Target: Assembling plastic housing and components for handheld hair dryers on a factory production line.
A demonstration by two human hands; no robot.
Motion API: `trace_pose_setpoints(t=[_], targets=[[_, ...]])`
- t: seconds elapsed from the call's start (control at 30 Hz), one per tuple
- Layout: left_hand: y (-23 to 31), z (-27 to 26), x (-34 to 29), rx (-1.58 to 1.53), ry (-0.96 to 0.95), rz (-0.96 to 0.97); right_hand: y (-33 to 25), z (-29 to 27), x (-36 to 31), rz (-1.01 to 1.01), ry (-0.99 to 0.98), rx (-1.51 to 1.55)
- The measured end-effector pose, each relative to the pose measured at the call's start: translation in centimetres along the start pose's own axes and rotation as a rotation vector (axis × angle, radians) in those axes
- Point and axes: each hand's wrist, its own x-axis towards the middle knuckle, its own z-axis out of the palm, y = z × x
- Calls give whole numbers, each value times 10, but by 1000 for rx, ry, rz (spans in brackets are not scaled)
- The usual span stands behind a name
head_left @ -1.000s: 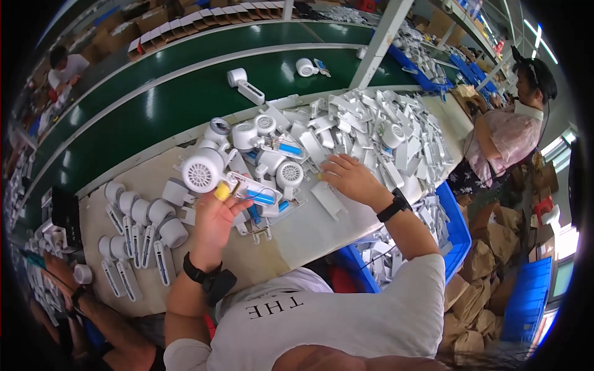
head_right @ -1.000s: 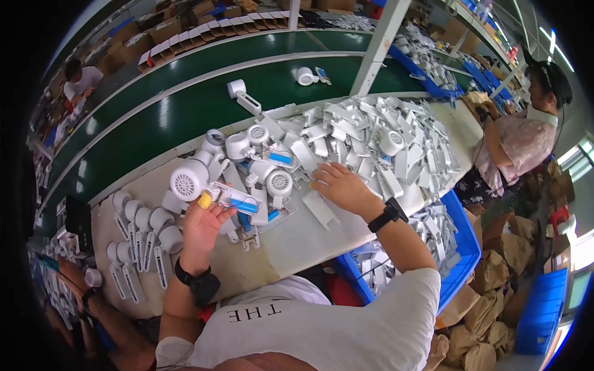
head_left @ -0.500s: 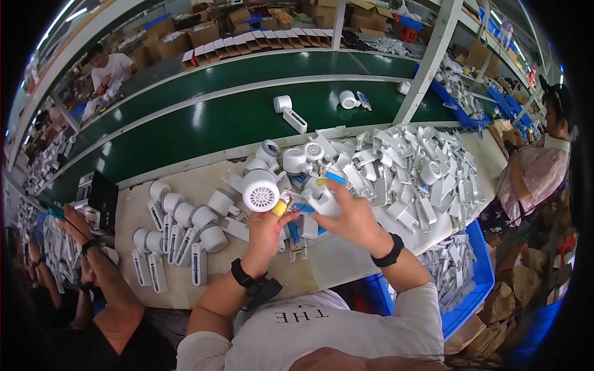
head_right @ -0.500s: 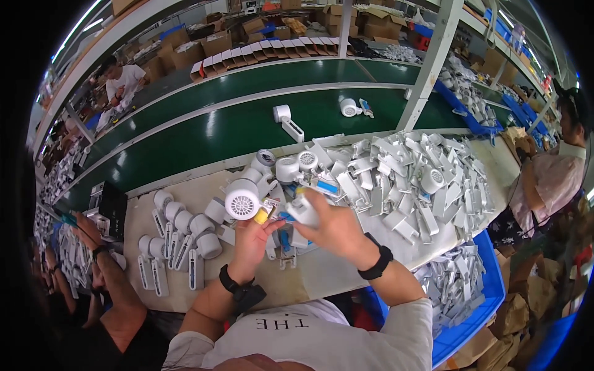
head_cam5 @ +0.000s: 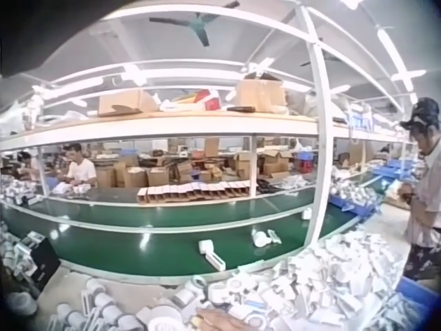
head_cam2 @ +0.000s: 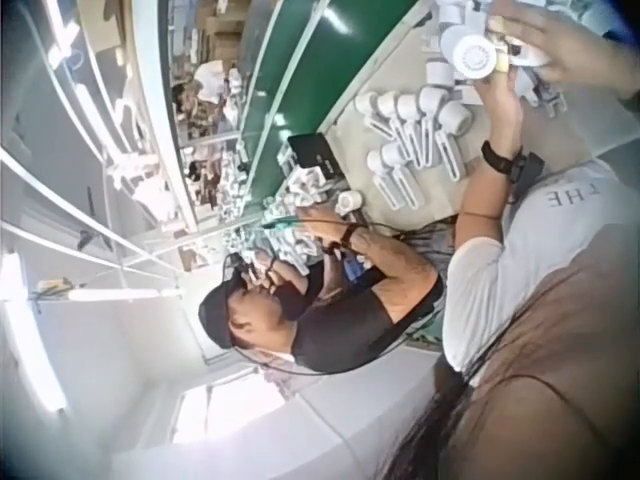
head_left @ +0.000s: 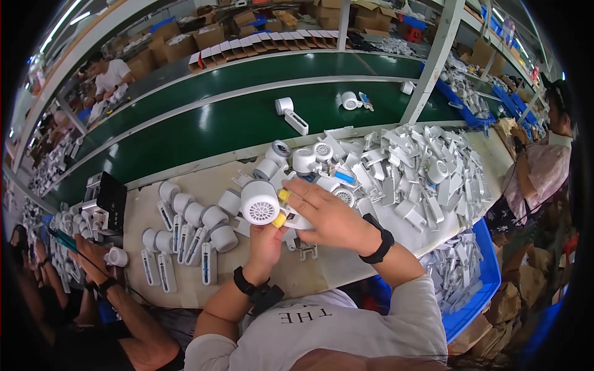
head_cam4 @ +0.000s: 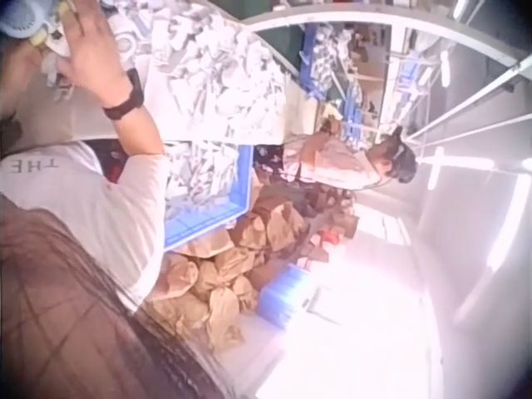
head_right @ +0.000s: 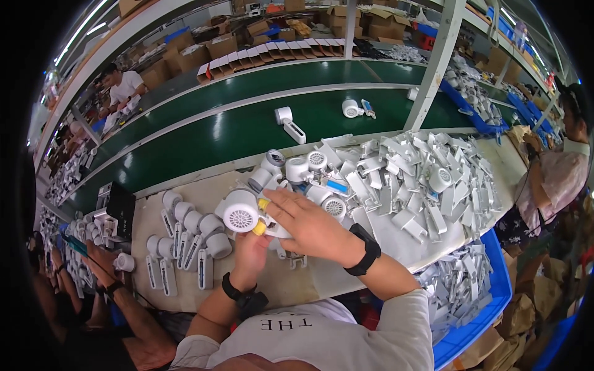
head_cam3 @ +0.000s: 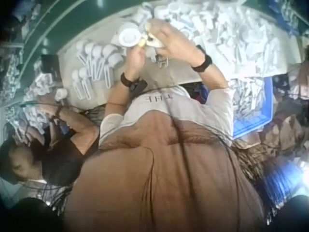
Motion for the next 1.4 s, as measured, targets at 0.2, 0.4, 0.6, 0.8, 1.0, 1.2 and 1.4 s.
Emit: trace_pose_setpoints(t=[0.2, 0.4, 0.6, 0.8, 1.0, 1.2, 1.4], targets=[[-5, 12, -5, 73, 49, 94, -5, 13, 2, 90, -100, 107], [4, 7, -1, 242, 156, 243, -10, 22, 8, 104, 32, 144], [29, 20, 8, 64, -26, 265, 3, 19, -24, 676, -209, 891], [38, 39, 0, -18, -50, 263, -22, -4, -7, 330, 153, 475], [55, 30, 10, 38, -135, 154, -2, 22, -5, 49, 159, 200], [118, -34, 25, 854, -195, 192, 2, 1, 49, 133, -410, 333], [194, -82, 35, 961, 280, 378, 45, -15, 131, 339, -306, 83]])
